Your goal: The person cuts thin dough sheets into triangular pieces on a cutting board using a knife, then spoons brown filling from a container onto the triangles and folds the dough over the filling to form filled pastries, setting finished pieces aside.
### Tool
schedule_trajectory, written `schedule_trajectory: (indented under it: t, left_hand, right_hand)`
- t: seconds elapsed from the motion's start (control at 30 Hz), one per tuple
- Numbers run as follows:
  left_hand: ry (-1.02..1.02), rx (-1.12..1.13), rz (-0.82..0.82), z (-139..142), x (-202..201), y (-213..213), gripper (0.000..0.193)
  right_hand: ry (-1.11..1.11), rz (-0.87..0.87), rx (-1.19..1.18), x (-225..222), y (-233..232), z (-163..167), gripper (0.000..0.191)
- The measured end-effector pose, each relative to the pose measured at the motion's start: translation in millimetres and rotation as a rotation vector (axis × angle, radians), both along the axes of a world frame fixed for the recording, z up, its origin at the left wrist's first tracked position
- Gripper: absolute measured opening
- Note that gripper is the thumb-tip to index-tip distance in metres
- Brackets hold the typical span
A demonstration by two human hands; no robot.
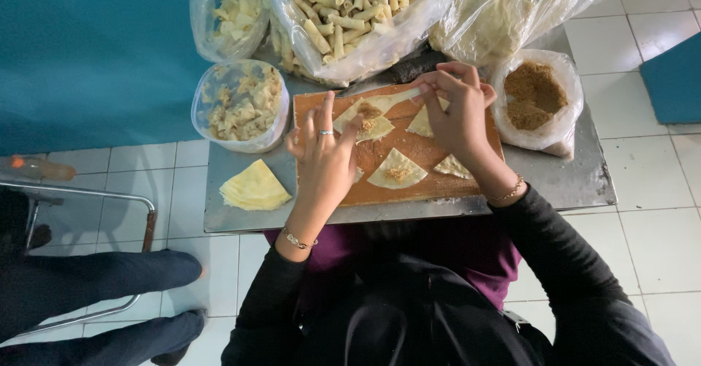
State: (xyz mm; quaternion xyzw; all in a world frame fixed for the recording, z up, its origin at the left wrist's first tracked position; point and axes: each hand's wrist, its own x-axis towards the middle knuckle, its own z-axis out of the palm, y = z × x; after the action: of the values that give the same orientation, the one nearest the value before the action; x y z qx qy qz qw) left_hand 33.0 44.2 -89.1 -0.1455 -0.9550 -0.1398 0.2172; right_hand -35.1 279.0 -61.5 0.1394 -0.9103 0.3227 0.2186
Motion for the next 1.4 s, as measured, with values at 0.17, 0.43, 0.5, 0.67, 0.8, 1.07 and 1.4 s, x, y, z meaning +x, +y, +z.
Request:
schedule_trajectory:
  t: [0.17, 0.43, 0.5, 0.67, 0.8, 1.07, 1.4]
  left_hand:
    - [0.007, 0.087, -0.07, 3, -4, 15, 0.062]
    - [-0.128, 0.068, -0.2, 5, -21, 82, 0.07]
    - [-0.112, 0.016, -0.196, 5, -21, 91, 0.071]
    - [-0.07, 0.012, -0.212, 5, -25, 100, 0.068]
    - [-0.093, -0.015, -0.208, 4, -28, 99, 0.066]
    - [-0.113, -0.049, -0.196, 1, -32, 101, 0.058]
    - [-0.145, -0.033, -0.216, -1, -32, 104, 0.049]
  right_hand:
    - [-0.035, -0.069, -0.051, 1, 30, 2, 0.014]
    - [-0.043, -0.089, -0.077, 28, 100, 9, 0.009]
    - [-0.022, -0.111, -0.017, 30, 105, 10, 0.009]
    - [-0.012, -0.126, 0.001, 30, 105, 10, 0.009]
    - [-0.002, -0.104, 0.003, 28, 106, 10, 0.008]
    - [0.026, -0.063, 0.032, 23, 106, 9, 0.008]
    - [0.035, -0.067, 0.063, 24, 104, 13, 0.009]
